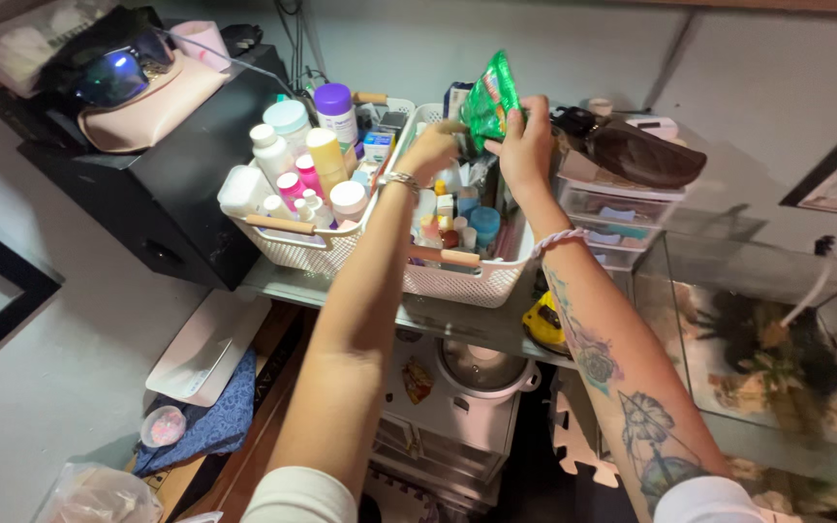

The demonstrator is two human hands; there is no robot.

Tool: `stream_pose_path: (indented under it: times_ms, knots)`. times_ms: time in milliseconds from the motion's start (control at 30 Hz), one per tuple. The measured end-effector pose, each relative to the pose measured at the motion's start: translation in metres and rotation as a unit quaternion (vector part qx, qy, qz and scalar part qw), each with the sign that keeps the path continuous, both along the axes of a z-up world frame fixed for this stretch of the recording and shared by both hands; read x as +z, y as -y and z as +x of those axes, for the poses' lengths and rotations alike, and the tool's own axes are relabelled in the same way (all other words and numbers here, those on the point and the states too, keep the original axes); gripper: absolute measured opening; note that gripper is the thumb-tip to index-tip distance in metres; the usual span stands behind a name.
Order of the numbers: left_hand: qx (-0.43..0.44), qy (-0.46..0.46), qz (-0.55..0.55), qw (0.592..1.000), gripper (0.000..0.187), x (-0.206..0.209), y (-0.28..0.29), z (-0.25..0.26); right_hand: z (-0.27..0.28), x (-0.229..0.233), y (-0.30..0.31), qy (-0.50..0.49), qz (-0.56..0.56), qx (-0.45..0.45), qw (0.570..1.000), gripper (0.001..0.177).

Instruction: The person organizes various items on a cluttered shelf. They place a green packet, a white packet, and a small black device into a white basket. They also handle a small plastic bag and a small container, moving them around the shelf area.

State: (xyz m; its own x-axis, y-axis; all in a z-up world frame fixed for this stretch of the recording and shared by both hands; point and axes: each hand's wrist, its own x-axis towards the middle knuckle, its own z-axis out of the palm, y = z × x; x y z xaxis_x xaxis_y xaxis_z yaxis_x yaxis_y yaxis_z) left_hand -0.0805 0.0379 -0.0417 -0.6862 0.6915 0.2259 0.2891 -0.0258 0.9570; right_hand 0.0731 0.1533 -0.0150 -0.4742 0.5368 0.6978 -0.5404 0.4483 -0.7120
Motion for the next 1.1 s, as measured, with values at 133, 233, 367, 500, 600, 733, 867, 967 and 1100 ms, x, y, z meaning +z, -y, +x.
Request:
stream_pose_path:
  times_ms: [133,233,367,500,600,733,867,967,1100]
  knots:
    - [0.101,-0.053,-0.119,0.986,0.038,-0.021,-0.029,0.004,-0.006,-0.006,-0.005,0.16,0.109,-0.074,0.978,0.014]
    - [0.143,-0.184,-0.159,0.96,0.041,-0.04,-0.045,-0.021,-0.007,-0.007,-0.01,0.207,0.106,-0.07,0.97,0.013]
    - [-0.003,-0.547,-0.335,0.767,0.035,-0.058,-0.056,-0.063,-0.014,-0.01,-0.011,0.224,0.209,-0.14,0.941,0.015]
    - [-0.035,-0.596,-0.345,0.725,0.036,-0.059,-0.064,-0.076,-0.021,-0.007,0.008,0.272,0.281,-0.176,0.904,0.021]
    - [-0.041,-0.525,-0.283,0.802,0.058,-0.049,-0.06,-0.068,-0.015,0.003,0.02,0.253,0.295,-0.175,0.905,0.02]
    - [0.018,-0.538,-0.298,0.788,0.044,-0.04,-0.039,-0.057,-0.005,0.017,0.038,0.223,0.305,-0.187,0.907,0.021]
    - [0.116,-0.367,-0.265,0.884,0.036,-0.045,-0.033,-0.053,0.005,0.034,0.044,0.117,0.3,-0.211,0.923,0.014]
    - [0.168,-0.274,-0.266,0.909,0.032,-0.05,-0.043,-0.05,0.017,0.051,0.04,0.072,0.283,-0.208,0.933,0.011]
    - [0.101,-0.343,-0.381,0.853,0.034,-0.053,-0.054,-0.034,0.047,0.069,0.032,0.037,0.28,-0.214,0.935,0.011]
